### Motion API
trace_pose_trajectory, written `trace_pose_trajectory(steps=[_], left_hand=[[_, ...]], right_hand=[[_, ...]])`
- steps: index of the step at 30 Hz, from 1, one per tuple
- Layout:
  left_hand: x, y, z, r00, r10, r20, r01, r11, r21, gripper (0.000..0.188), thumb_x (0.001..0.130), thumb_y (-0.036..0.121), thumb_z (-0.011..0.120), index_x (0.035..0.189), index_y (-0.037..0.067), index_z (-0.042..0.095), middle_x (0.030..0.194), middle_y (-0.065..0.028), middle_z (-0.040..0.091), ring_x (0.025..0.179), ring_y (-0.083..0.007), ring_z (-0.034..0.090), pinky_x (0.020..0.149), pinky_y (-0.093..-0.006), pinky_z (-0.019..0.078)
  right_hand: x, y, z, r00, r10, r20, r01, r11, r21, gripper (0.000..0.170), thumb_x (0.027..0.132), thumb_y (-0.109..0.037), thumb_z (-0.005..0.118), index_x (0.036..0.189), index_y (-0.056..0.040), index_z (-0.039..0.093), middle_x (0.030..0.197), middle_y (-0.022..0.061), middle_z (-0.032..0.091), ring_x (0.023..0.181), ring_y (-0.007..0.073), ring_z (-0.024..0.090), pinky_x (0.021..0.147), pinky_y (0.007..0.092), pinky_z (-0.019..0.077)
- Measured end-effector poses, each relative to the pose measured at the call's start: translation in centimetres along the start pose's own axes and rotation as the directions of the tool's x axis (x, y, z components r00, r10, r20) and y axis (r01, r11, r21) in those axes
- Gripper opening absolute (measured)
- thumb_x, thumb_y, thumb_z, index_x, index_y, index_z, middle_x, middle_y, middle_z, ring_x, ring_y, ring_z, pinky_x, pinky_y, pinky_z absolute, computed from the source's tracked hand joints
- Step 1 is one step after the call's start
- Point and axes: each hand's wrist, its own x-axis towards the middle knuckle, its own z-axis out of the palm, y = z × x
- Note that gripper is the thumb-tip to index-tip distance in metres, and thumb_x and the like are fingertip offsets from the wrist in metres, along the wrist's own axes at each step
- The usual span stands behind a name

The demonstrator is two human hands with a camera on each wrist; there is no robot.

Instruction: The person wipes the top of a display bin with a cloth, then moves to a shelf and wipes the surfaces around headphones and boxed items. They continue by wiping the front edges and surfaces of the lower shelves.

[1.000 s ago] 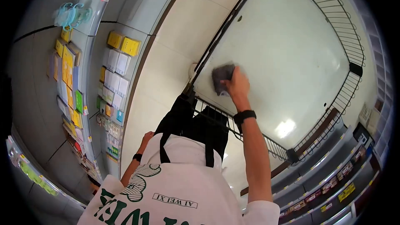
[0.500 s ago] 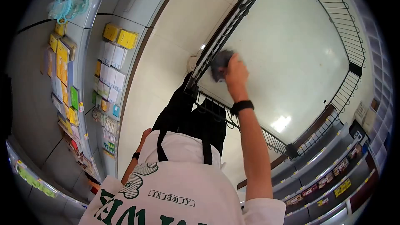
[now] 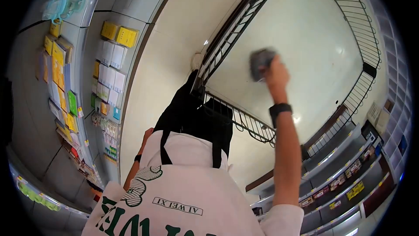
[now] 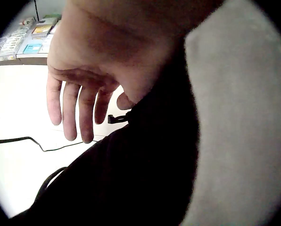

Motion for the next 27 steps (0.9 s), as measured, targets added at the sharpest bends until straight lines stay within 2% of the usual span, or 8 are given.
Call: trace_pose_trajectory(steps=[1, 4, 6, 9, 11, 15, 17, 27], left_hand=[[-1.2, 0.0, -1.1, 0.998, 0.006, 0.055, 0.001, 0.993, -0.12, 0.011, 0.096, 0.014, 0.062, 0.09, 0.004, 0.063, 0.08, 0.0016, 0.06, 0.074, -0.0053, 0.052, 0.061, -0.0257, 0.0458], [-0.2, -4.5, -0.4, 0.996, -0.007, 0.087, 0.027, 0.972, -0.234, 0.009, 0.096, 0.012, 0.062, 0.091, 0.005, 0.062, 0.081, 0.0025, 0.06, 0.074, -0.0062, 0.055, 0.061, -0.0256, 0.048], [-4.2, 3.2, -1.9, 0.992, -0.013, 0.122, 0.07, 0.876, -0.477, 0.008, 0.097, 0.012, 0.061, 0.096, 0.005, 0.063, 0.083, 0.0016, 0.062, 0.076, -0.0074, 0.058, 0.063, -0.0267, 0.0508], [-1.1, -0.3, -1.4, 0.982, 0.121, 0.147, -0.079, 0.962, -0.263, 0.014, 0.098, 0.016, 0.06, 0.102, 0.004, 0.066, 0.088, 0.0, 0.065, 0.08, -0.0074, 0.06, 0.066, -0.0268, 0.0515], [0.3, 0.1, -1.5, 0.995, -0.076, 0.059, 0.082, 0.989, -0.125, 0.033, 0.099, 0.031, 0.055, 0.101, -0.001, 0.065, 0.095, -0.0202, 0.072, 0.086, -0.0285, 0.069, 0.072, -0.04, 0.052], [0.0, 6.9, -4.0, 0.992, 0.107, -0.067, -0.078, 0.934, 0.347, 0.037, 0.101, 0.034, 0.051, 0.104, 0.001, 0.067, 0.09, -0.0197, 0.073, 0.082, -0.0318, 0.072, 0.072, -0.0436, 0.0556], [2.1, 8.0, -6.7, 0.995, 0.09, -0.037, -0.094, 0.986, -0.14, 0.035, 0.102, 0.03, 0.05, 0.097, -0.001, 0.065, 0.075, -0.0125, 0.072, 0.067, -0.0181, 0.071, 0.064, -0.0331, 0.0559], [-1.4, 39.5, -5.0, 0.789, 0.569, -0.231, -0.593, 0.804, -0.048, 0.031, 0.106, 0.027, 0.048, 0.109, 0.0, 0.063, 0.087, -0.01, 0.07, 0.082, -0.017, 0.066, 0.078, -0.03, 0.0508]], right_hand=[[0.9, -0.1, -2.1, 0.995, 0.1, -0.022, -0.101, 0.994, -0.044, 0.059, 0.077, -0.039, 0.084, 0.115, -0.0074, 0.051, 0.094, 0.0219, 0.072, 0.087, 0.0442, 0.07, 0.072, 0.0531, 0.0559], [1.0, -0.4, -2.2, 0.995, 0.078, -0.069, -0.076, 0.997, 0.032, 0.055, 0.077, -0.036, 0.084, 0.111, -0.006, 0.052, 0.096, 0.0208, 0.072, 0.092, 0.043, 0.069, 0.075, 0.0529, 0.055], [-0.3, -1.6, -1.2, 0.993, 0.099, -0.055, -0.098, 0.995, 0.037, 0.055, 0.077, -0.035, 0.084, 0.111, -0.0054, 0.053, 0.096, 0.0199, 0.072, 0.093, 0.0425, 0.069, 0.076, 0.053, 0.0547], [-2.2, -3.9, 2.3, 1.0, 0.02, -0.003, -0.019, 0.999, 0.029, 0.058, 0.08, -0.032, 0.081, 0.12, -0.003, 0.05, 0.091, 0.0221, 0.07, 0.086, 0.0432, 0.069, 0.07, 0.0548, 0.0547], [-5.0, -8.0, 3.3, 0.991, -0.073, 0.111, 0.066, 0.996, 0.066, 0.059, 0.082, -0.025, 0.078, 0.127, -0.0044, 0.046, 0.092, 0.0221, 0.071, 0.083, 0.0435, 0.071, 0.07, 0.0535, 0.0564], [-8.2, -12.1, 4.4, 0.966, -0.199, 0.166, 0.188, 0.979, 0.081, 0.055, 0.079, -0.018, 0.08, 0.121, -0.0035, 0.047, 0.085, 0.0216, 0.071, 0.081, 0.0426, 0.071, 0.07, 0.0507, 0.0565], [-8.5, -11.0, 5.1, 0.968, -0.184, 0.172, 0.168, 0.98, 0.103, 0.054, 0.079, -0.017, 0.079, 0.12, -0.0033, 0.048, 0.084, 0.0218, 0.071, 0.08, 0.043, 0.07, 0.069, 0.0508, 0.0564], [-8.2, 2.5, 0.2, 0.981, 0.124, 0.15, -0.135, 0.989, 0.065, 0.075, 0.073, -0.046, 0.087, 0.125, -0.0078, 0.049, 0.113, 0.0185, 0.068, 0.103, 0.0398, 0.067, 0.079, 0.0503, 0.0552]])
